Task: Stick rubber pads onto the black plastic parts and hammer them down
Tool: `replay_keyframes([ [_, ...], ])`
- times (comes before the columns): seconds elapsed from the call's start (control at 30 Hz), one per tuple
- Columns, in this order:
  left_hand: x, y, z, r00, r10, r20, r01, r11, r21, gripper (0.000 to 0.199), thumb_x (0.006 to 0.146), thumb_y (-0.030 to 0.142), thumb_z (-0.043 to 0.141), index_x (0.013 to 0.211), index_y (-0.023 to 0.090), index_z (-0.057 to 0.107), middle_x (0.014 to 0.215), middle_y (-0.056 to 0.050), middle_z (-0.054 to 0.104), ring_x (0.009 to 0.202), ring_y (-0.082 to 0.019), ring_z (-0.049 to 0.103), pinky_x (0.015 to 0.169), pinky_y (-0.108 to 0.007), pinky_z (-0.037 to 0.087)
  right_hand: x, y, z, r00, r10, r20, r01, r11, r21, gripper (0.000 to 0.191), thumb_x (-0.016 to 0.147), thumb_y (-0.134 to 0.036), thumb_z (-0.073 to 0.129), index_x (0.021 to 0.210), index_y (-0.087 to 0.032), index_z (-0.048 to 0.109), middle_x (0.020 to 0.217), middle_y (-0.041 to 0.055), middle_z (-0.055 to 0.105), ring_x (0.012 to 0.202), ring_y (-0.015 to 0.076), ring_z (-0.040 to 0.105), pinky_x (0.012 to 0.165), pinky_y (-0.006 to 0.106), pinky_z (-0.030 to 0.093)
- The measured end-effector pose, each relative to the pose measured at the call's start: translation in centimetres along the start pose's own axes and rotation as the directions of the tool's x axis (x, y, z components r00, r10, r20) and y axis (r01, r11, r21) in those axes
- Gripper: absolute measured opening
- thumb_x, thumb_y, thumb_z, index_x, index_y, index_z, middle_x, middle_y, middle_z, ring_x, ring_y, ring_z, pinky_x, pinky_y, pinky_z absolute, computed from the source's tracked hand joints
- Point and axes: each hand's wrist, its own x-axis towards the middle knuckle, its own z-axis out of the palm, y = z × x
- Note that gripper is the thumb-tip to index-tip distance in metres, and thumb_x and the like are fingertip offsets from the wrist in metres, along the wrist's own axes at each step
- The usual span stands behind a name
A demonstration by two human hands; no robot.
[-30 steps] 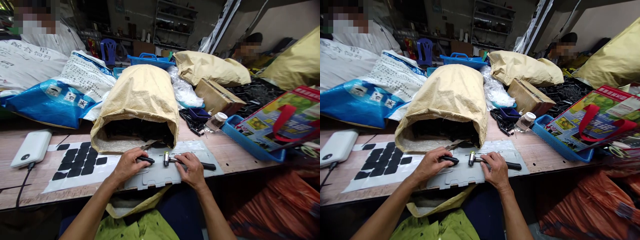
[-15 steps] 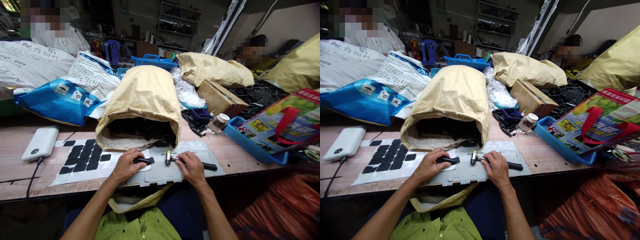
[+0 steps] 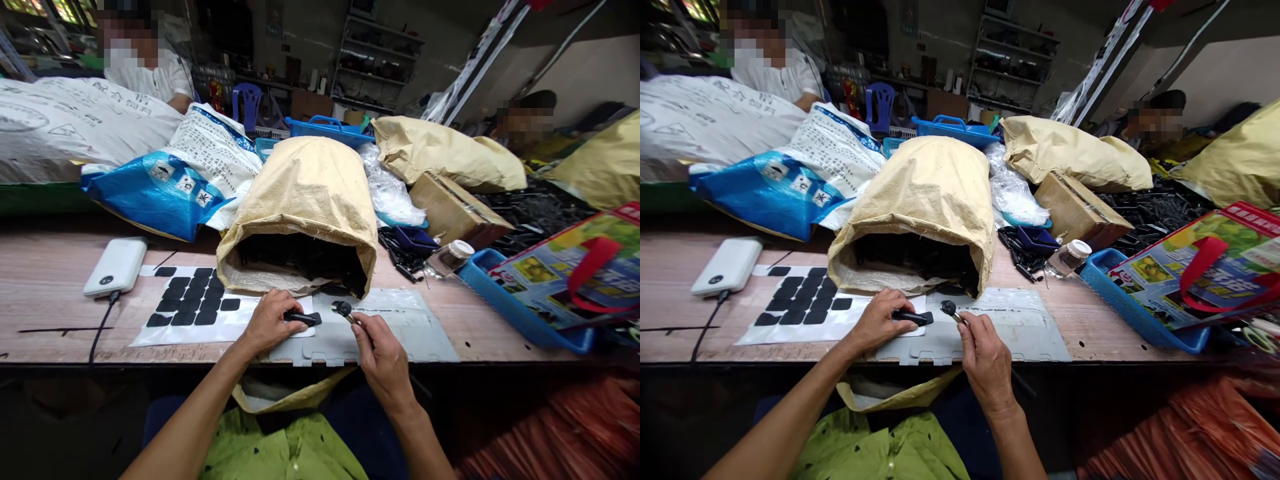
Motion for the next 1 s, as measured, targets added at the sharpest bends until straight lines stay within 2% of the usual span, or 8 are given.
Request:
replay_keyframes([
  [0.13,0.0,-0.1,0.0,1.000,-0.012,0.009,0.012,1.000,-0.007,0.021,0.073,0.031,0.086,0.090,0.025,0.076,0.090,-0.001,0.068,0.095,-0.023,0.054,0.084,-0.034,0.039,-0.1,-1.8,1.0,1.000,0.014,0.019,-0.016,0.995,0.103,0.035,0.104,-0.029,0.046,0.137,-0.028,0.060,0.106,0.0045,0.067,0.095,0.0168,0.066,0.084,0.026,0.052],
  [0.27,0.1,-0.1,0.1,1.000,-0.018,0.012,0.018,1.000,-0.012,0.021,0.072,0.030,0.087,0.089,0.027,0.076,0.090,0.000,0.068,0.094,-0.023,0.055,0.084,-0.034,0.039,-0.1,-2.9,1.9,0.999,-0.009,0.043,0.004,0.993,0.120,0.038,0.104,-0.026,0.045,0.138,-0.029,0.060,0.101,0.0045,0.066,0.091,0.0162,0.066,0.083,0.025,0.053],
  [0.43,0.0,-0.2,0.0,1.000,-0.009,-0.011,0.009,1.000,-0.030,0.028,0.072,0.027,0.086,0.096,0.026,0.073,0.093,0.000,0.069,0.094,-0.023,0.055,0.084,-0.034,0.039,0.1,-3.9,2.5,0.998,-0.036,0.053,0.032,0.996,0.087,0.039,0.104,-0.025,0.044,0.140,-0.028,0.060,0.098,0.0046,0.064,0.087,0.0151,0.066,0.081,0.023,0.053],
  [0.6,0.0,-0.3,0.1,1.000,0.003,-0.007,-0.003,0.999,-0.035,0.023,0.075,0.026,0.084,0.095,0.026,0.073,0.094,0.000,0.069,0.095,-0.023,0.055,0.084,-0.035,0.038,0.0,-4.2,3.2,0.996,-0.059,0.071,0.056,0.997,0.045,0.039,0.104,-0.025,0.043,0.140,-0.027,0.059,0.095,0.0045,0.063,0.083,0.0145,0.065,0.079,0.023,0.053],
  [0.73,0.1,-0.4,0.1,1.000,0.014,-0.018,-0.014,0.999,-0.034,0.021,0.076,0.026,0.082,0.096,0.026,0.075,0.093,-0.001,0.068,0.095,-0.023,0.056,0.085,-0.036,0.038,-0.1,-4.1,3.7,0.994,-0.072,0.085,0.073,0.997,-0.008,0.040,0.104,-0.024,0.042,0.140,-0.028,0.060,0.093,0.0050,0.063,0.083,0.0150,0.066,0.072,0.022,0.052],
  [0.83,0.1,-0.5,0.2,1.000,0.014,-0.023,-0.015,0.999,-0.037,0.020,0.078,0.027,0.080,0.097,0.026,0.076,0.094,-0.002,0.068,0.095,-0.023,0.056,0.086,-0.036,0.040,0.2,-4.2,3.7,0.995,-0.073,0.069,0.074,0.997,-0.009,0.040,0.104,-0.024,0.044,0.139,-0.030,0.061,0.092,0.0046,0.063,0.080,0.0146,0.066,0.067,0.021,0.051],
  [1.0,0.1,-0.5,0.1,1.000,0.021,0.000,-0.021,0.999,-0.032,0.016,0.080,0.031,0.080,0.094,0.025,0.076,0.095,-0.002,0.067,0.095,-0.023,0.055,0.084,-0.036,0.039,0.4,-4.7,3.6,0.994,-0.106,-0.015,0.106,0.994,0.018,0.044,0.103,-0.022,0.044,0.144,-0.030,0.057,0.095,0.0057,0.063,0.082,0.0152,0.065,0.073,0.023,0.053],
])
